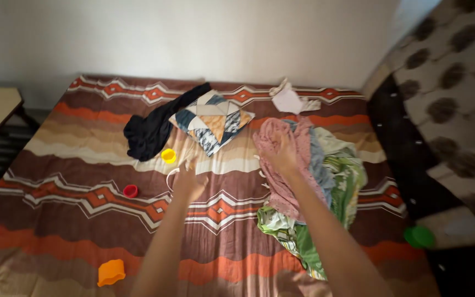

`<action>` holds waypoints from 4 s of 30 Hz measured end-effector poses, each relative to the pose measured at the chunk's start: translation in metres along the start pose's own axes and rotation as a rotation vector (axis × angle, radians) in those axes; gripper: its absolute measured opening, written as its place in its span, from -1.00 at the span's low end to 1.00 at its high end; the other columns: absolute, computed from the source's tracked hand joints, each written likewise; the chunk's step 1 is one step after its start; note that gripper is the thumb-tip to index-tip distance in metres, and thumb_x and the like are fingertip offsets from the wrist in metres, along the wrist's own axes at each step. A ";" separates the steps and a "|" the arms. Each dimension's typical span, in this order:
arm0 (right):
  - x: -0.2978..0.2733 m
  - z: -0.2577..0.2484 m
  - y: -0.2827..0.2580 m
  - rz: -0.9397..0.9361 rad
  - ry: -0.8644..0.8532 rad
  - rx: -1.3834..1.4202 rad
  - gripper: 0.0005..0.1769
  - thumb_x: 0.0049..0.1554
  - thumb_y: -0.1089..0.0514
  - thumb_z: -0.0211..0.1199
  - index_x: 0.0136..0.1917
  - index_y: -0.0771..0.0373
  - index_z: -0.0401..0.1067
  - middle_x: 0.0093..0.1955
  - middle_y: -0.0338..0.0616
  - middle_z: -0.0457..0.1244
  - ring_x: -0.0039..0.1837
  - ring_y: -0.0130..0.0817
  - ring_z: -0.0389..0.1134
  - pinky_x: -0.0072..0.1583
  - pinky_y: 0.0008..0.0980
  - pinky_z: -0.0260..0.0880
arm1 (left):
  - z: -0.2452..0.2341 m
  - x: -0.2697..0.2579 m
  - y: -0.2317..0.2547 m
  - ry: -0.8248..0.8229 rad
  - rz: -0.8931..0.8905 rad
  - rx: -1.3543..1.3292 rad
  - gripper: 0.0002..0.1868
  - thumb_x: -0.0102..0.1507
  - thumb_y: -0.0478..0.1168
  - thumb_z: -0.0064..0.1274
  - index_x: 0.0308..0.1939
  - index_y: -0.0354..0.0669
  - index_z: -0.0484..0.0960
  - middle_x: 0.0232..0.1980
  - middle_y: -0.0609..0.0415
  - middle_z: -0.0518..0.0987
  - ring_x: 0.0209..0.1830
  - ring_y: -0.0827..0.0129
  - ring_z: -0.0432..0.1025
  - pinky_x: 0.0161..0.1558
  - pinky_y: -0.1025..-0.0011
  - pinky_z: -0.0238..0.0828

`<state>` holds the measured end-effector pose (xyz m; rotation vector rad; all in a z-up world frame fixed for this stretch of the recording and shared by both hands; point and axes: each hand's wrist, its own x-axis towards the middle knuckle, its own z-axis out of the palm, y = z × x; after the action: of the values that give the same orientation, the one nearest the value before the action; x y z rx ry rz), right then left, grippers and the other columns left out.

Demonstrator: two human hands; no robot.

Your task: The person picks up a cushion and places it on a bed, folds a pair of black trousers and puts them in a wardrobe, and سپس stacks several colorful plastic cups on the bed.

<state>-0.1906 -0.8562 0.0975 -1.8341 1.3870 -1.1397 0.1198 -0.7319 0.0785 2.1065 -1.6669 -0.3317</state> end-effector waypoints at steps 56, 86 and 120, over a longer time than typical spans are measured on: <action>0.141 0.460 0.277 0.646 -0.081 -0.098 0.13 0.14 -0.52 0.11 0.59 0.37 -0.06 0.45 0.35 0.13 0.55 0.37 -0.04 0.55 0.28 -0.73 | 0.327 0.154 -0.163 -0.746 -0.506 0.169 0.27 0.02 0.76 -0.35 0.61 0.47 -0.55 0.59 -0.10 -0.89 0.55 -0.30 -0.95 0.24 -0.66 -0.87; -0.071 0.444 0.300 0.008 0.244 -0.430 -0.50 0.43 -0.05 -0.04 -0.10 0.35 0.51 -0.05 0.14 0.37 0.14 0.00 0.33 0.46 -0.06 0.03 | 0.271 0.180 -0.232 -0.645 0.108 0.189 -0.32 0.23 0.11 0.06 0.33 -0.12 0.30 0.35 -0.32 0.00 0.35 -0.22 -0.14 0.20 -0.21 -0.14; -0.066 0.442 0.300 -0.067 0.249 -0.416 -0.49 0.43 -0.01 -0.03 -0.20 0.38 0.46 -0.14 0.18 0.36 0.08 0.05 0.34 0.43 -0.02 0.03 | 0.292 -0.055 -0.255 0.300 -0.218 0.013 -0.33 0.07 -0.06 0.30 0.27 -0.04 0.54 -0.38 -0.07 0.54 -0.39 0.00 0.48 -0.34 0.11 0.46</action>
<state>0.0499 -0.9070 -0.3806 -2.0878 1.8284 -1.2148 0.1976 -0.6855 -0.3028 2.2251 -1.2774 -0.0635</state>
